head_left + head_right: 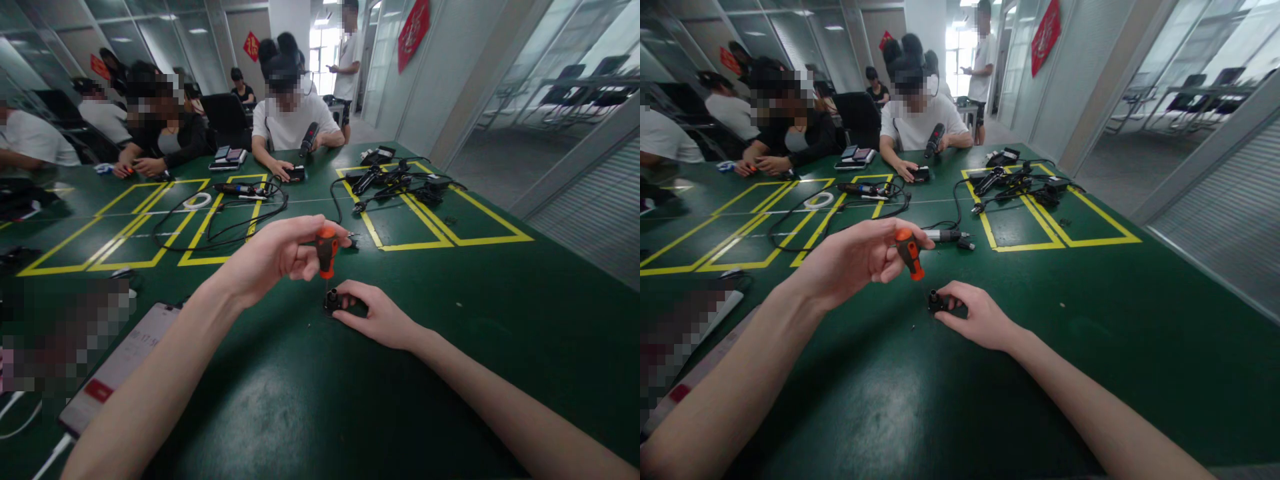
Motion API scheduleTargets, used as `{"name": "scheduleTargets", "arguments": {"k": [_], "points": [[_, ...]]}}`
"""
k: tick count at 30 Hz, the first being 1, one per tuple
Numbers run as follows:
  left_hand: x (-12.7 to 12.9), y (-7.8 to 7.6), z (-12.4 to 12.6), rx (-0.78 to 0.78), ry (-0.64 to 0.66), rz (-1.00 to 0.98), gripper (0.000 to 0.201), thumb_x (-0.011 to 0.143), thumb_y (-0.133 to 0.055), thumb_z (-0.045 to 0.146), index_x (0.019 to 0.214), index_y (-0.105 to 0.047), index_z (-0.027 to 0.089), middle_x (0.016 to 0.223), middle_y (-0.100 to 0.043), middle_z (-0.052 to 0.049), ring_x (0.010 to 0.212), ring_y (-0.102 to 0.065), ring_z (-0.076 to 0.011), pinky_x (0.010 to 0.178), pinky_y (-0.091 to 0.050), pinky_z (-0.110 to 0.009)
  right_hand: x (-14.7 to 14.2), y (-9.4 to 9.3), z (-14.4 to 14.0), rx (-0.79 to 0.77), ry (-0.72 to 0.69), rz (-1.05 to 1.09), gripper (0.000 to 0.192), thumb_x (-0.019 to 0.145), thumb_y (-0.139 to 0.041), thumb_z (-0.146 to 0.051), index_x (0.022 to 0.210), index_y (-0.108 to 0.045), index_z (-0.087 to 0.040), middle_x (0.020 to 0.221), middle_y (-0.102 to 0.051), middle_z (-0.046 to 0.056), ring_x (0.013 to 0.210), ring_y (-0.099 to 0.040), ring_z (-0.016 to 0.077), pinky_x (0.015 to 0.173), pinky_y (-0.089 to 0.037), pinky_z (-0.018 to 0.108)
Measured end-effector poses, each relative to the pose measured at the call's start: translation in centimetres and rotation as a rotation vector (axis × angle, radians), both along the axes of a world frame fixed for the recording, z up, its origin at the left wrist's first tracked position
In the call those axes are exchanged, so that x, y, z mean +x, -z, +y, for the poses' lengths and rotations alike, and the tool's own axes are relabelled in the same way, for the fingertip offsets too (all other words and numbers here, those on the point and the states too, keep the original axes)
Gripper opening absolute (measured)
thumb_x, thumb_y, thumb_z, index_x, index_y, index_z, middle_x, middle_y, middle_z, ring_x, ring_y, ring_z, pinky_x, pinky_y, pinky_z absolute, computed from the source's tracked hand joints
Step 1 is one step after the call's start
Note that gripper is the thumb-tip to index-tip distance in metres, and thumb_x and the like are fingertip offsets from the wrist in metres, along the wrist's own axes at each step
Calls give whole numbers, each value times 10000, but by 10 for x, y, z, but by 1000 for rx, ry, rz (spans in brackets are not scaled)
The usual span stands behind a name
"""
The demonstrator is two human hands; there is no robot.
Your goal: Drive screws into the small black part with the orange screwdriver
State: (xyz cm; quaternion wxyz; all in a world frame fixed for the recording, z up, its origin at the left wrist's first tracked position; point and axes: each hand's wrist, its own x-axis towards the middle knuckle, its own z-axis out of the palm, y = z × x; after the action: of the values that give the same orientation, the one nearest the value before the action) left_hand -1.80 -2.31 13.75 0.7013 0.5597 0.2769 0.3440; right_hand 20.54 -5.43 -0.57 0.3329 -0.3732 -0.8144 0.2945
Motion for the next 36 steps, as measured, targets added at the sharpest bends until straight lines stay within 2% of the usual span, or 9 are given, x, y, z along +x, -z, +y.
{"name": "scheduleTargets", "arguments": {"k": [5,10,15,20,23,27,32,36], "points": [[-1,3,3,-22,-19,-19,278,862,-785,376,993,-719,140,967,-800,-80,506,-537,-59,461,-361,-189,0,0,0,-4,-1,-5,117,955,-690,-222,1065,-663,-194,983,-724,50,815,-655,173,750,-534,304],[-2,3,2,-36,-57,10,418,802,-864,344,1173,-782,170,959,-765,-51,559,-538,-51,465,-311,-179,0,-2,-1,4,-2,-2,127,954,-693,-217,1074,-662,-190,987,-720,50,817,-651,172,745,-528,300],[-2,0,0,-24,-59,13,317,832,-813,368,1023,-826,115,925,-746,-73,586,-535,-58,478,-312,-185,0,-2,0,13,-9,1,119,956,-692,-215,1066,-658,-188,991,-719,52,814,-652,169,745,-530,295],[0,1,1,-16,-43,-30,271,871,-750,341,1012,-785,113,1088,-796,-122,562,-573,-69,462,-334,-198,1,-2,-1,16,-11,2,121,958,-694,-216,1070,-655,-192,992,-722,52,814,-655,170,741,-530,295],[1,1,2,-34,-37,-31,265,855,-773,326,1026,-766,124,998,-798,-96,539,-565,-68,445,-317,-194,0,-1,-1,12,-6,4,117,959,-695,-223,1065,-657,-191,993,-722,52,814,-654,170,741,-529,295],[0,1,1,-50,-66,-13,384,794,-835,313,1140,-782,154,952,-772,-49,545,-554,-60,448,-312,-187,0,-1,-1,7,-4,4,116,959,-692,-225,1065,-657,-196,988,-722,48,812,-652,169,748,-531,298],[0,0,0,-42,-49,6,331,798,-846,347,1023,-809,107,810,-720,-36,543,-533,-49,449,-286,-171,0,-1,-1,14,-14,8,127,960,-687,-222,1079,-653,-197,993,-724,48,816,-655,169,751,-539,297],[0,0,0,-28,-30,-13,266,806,-834,320,960,-759,116,982,-792,-78,548,-583,-61,480,-401,-180,0,-2,-1,11,-6,5,121,959,-691,-226,1072,-656,-198,994,-726,49,817,-656,170,754,-541,299]]}}
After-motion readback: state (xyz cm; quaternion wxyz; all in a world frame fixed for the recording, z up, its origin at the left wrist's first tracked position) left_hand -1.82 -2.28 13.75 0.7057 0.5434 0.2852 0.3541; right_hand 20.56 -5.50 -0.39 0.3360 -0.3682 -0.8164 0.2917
